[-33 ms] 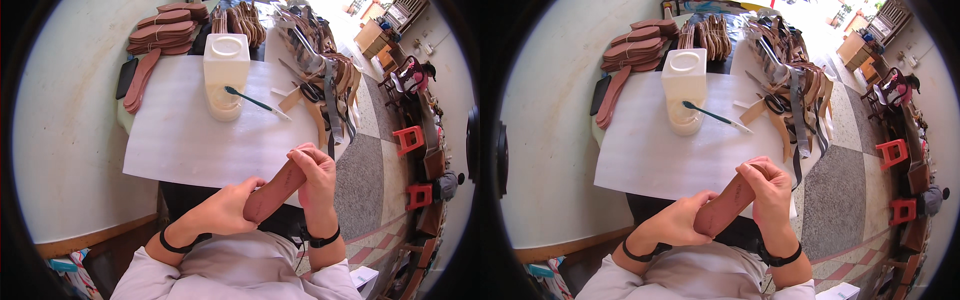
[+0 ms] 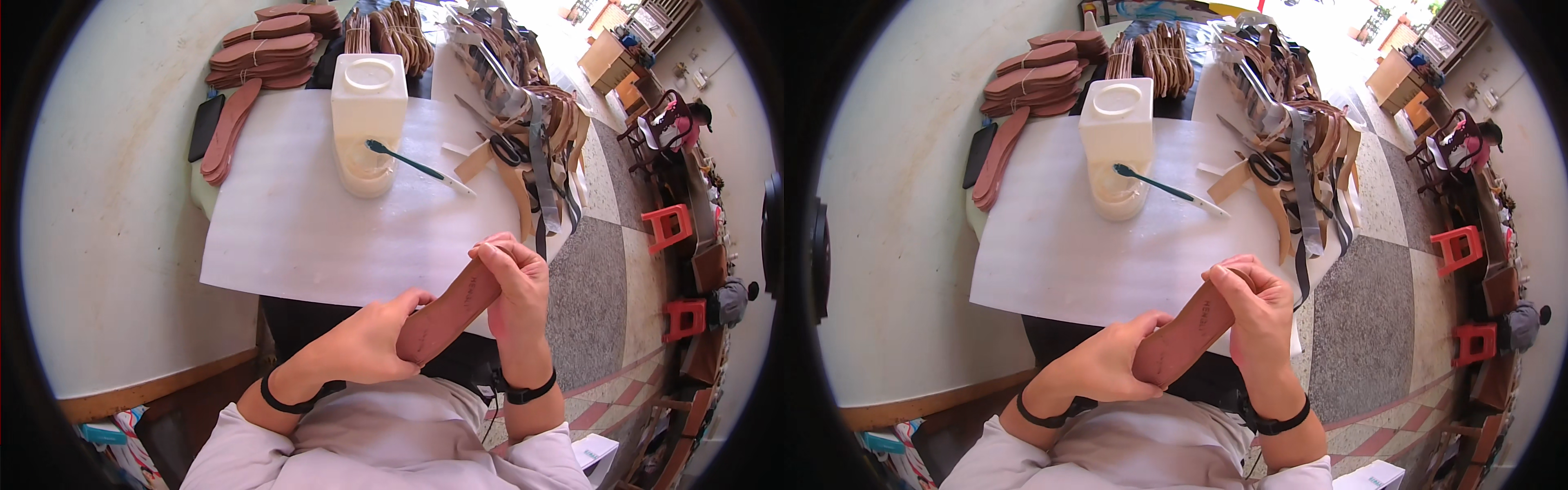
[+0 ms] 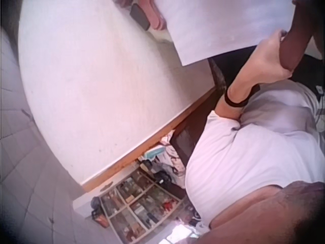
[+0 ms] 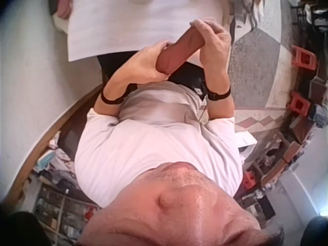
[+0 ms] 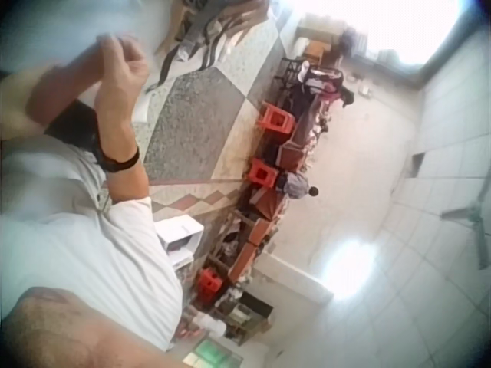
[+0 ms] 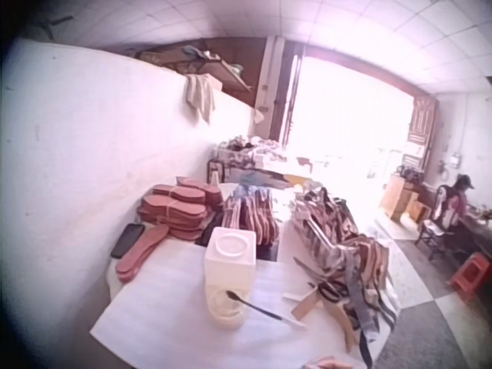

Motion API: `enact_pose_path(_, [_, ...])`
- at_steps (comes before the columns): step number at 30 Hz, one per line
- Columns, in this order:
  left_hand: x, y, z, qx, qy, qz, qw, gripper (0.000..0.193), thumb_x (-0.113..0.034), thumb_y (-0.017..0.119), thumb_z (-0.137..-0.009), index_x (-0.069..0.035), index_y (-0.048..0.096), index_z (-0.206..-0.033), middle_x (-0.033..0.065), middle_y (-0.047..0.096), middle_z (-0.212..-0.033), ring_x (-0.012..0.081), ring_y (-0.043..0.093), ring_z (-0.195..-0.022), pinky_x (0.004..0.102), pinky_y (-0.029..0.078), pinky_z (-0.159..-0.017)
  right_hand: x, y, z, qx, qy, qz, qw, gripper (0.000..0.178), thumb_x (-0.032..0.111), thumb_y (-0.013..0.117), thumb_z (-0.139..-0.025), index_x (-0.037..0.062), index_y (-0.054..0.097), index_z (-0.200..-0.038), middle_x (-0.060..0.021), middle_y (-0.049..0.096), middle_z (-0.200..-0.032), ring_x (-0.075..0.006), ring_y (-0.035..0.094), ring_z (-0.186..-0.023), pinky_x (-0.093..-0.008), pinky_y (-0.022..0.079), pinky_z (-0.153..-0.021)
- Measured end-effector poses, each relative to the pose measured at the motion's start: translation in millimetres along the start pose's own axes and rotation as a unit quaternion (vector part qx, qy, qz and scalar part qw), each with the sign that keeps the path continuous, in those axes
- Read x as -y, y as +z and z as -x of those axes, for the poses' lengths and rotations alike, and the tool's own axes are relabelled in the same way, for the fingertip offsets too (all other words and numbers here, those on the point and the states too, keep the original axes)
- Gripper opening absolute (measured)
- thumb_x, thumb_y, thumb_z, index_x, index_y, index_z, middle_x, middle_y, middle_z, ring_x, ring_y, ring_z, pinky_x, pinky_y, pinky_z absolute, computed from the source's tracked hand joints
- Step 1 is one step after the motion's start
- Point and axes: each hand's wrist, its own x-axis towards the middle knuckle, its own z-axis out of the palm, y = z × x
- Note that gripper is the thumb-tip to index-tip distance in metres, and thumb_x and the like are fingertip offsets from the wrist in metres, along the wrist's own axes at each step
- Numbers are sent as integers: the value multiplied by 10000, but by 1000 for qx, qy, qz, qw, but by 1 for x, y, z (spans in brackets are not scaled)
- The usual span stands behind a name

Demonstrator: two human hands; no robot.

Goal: The recorder is applying glue to the edges of shoe insoles using a brush.

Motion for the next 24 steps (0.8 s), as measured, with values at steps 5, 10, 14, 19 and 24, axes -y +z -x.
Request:
enact_pose_path(5, [6, 2, 3, -15, 18, -20, 1000, 778, -71, 802, -704, 6, 466, -1401, 218, 707, -1122, 341, 702, -1032, 387, 543, -909, 0, -12, -4, -5, 20, -45, 999, 207, 122, 623, -992, -36, 750, -949, -67, 700, -929, -105, 610, -864, -257, 460, -820])
enact_pose_path(10, [11, -4, 5, -58, -4, 59, 997, 792, -48, 839, -682, -6, 487, -1390, 131, 712, -1068, 211, 696, -959, 343, 543, -871, 4, -17, 5, 15, 33, 49, 998, 224, 129, 601, -1012, -46, 739, -1041, -62, 734, -945, -90, 607, -841, -256, 452, -797])
enact_pose_path(14, [11, -5, 2, -110, 15, 115, 987, 774, 7, 836, -675, -2, 498, -1371, 87, 705, -1001, 144, 689, -893, 320, 547, -820, -2, -13, 22, 125, 106, 149, 975, 139, 78, 670, -977, -29, 746, -1022, -39, 713, -920, -66, 564, -729, -229, 433, -639])
enact_pose_path(19, [14, -4, -4, -119, 46, 151, 980, 734, 51, 810, -686, 4, 500, -1349, 62, 692, -933, 131, 677, -848, 315, 550, -768, -18, 3, 35, 153, 13, 197, 968, 70, 24, 719, -917, -40, 716, -889, -26, 635, -790, -69, 505, -670, -239, 390, -586])
enact_pose_path(24, [8, -1, -5, -99, 45, 144, 984, 712, 45, 803, -693, 2, 500, -1336, 59, 688, -915, 124, 666, -820, 306, 545, -736, -20, 2, 30, 102, -18, 172, 980, 119, 33, 720, -931, -49, 695, -848, -14, 623, -760, -63, 487, -672, -237, 375, -591])
